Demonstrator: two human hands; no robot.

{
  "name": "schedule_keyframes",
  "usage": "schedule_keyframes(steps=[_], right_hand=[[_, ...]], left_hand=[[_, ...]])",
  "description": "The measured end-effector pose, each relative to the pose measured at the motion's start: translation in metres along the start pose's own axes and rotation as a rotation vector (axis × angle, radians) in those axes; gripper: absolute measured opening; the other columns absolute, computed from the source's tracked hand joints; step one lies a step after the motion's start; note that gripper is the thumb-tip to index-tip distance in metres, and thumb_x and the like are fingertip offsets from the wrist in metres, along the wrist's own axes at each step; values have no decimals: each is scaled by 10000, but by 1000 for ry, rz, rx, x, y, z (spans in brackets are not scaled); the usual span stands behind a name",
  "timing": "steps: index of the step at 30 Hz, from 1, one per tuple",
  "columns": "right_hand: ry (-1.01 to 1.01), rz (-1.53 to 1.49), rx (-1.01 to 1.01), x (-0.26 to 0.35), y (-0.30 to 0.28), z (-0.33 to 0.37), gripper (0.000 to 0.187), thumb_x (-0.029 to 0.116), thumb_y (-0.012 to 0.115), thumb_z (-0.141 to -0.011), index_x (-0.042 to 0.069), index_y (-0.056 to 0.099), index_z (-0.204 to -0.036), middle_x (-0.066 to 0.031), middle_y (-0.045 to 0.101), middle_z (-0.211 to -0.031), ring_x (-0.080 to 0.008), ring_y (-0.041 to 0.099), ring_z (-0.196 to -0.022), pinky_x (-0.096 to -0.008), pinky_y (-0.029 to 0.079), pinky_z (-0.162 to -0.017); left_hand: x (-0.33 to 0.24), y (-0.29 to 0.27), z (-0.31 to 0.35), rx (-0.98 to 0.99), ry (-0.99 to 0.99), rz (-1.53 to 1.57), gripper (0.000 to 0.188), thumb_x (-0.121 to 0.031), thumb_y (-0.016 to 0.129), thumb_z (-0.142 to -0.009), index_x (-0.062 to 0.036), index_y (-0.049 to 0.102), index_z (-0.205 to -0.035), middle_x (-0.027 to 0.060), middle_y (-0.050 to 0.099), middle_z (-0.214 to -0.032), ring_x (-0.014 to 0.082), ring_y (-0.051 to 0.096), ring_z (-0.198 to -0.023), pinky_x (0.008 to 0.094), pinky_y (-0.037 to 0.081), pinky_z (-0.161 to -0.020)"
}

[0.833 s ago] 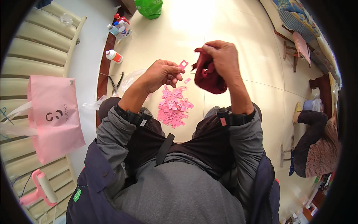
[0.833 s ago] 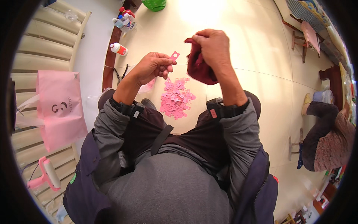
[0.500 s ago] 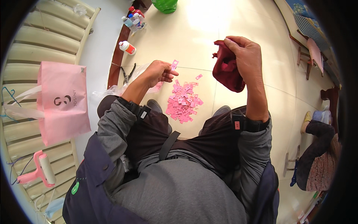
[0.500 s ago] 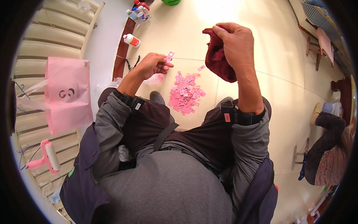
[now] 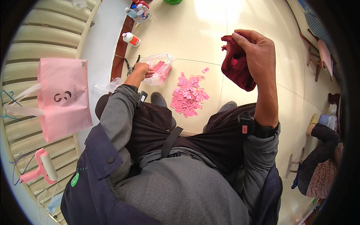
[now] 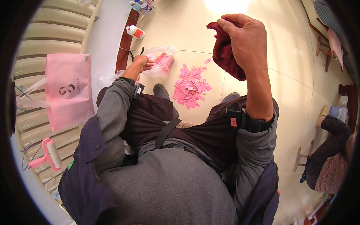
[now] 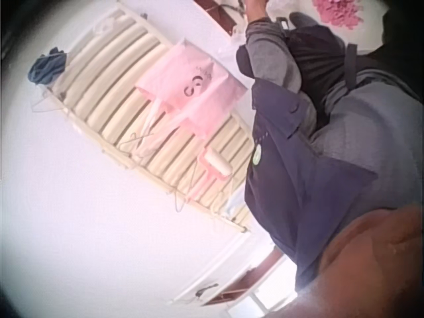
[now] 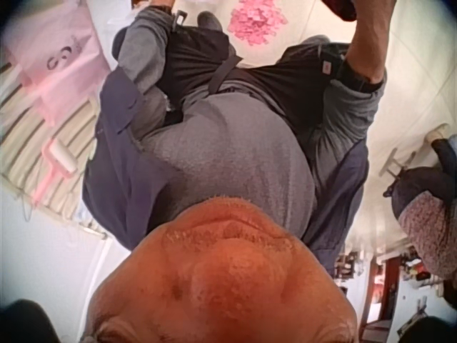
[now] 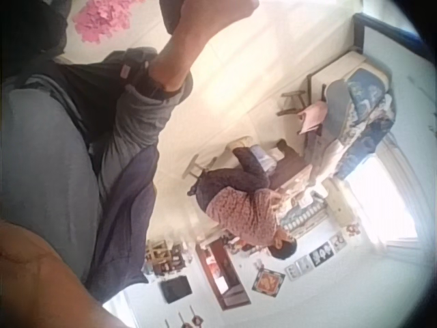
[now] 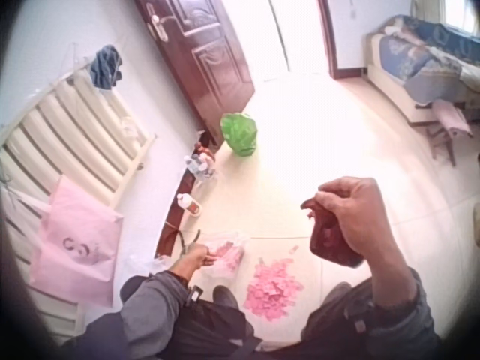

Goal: The person sits on the floor and repeatedly picks up small pink rectangular items from a pile. They fold each item and place it into a maroon fabric pouch held in their other hand. The person continues this process for the duration of the clip.

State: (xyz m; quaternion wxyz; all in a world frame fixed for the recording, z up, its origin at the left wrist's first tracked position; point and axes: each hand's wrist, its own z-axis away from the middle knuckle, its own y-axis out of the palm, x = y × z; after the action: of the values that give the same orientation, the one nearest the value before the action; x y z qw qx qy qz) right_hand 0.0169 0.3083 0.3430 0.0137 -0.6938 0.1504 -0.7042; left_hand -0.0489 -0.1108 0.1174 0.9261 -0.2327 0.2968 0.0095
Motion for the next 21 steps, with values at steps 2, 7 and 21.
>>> schedule_keyframes(steps=[2, 7, 21], right_hand=[[-17, 33, -17, 0, 0, -1, 239, 177, 728, -923, -11, 777, -1063, -107, 772, -856, -151, 721, -750, -267, 573, -696], [-21, 54, -84, 2, -9, -2, 236, 175, 731, -918, -4, 780, -1063, -94, 766, -858, -143, 704, -742, -273, 561, -684], [146, 89, -196, -3, -27, -11, 223, 80, 733, -934, -90, 730, -1077, -89, 739, -855, -125, 668, -691, -233, 523, -648]], left_hand=[[4, -1, -9, -70, -45, 52, 286, -128, 440, -1017, 77, 578, -1161, 208, 744, -1010, 290, 756, -791, 412, 612, -617], [9, 34, -29, 49, 137, -190, 182, -116, 549, -963, 10, 653, -1042, 146, 733, -870, 190, 683, -624, 337, 572, -536], [66, 251, -26, 184, 620, -846, 301, -267, 777, -850, -53, 699, -1048, 170, 726, -1066, 337, 688, -1048, 456, 536, -875]])
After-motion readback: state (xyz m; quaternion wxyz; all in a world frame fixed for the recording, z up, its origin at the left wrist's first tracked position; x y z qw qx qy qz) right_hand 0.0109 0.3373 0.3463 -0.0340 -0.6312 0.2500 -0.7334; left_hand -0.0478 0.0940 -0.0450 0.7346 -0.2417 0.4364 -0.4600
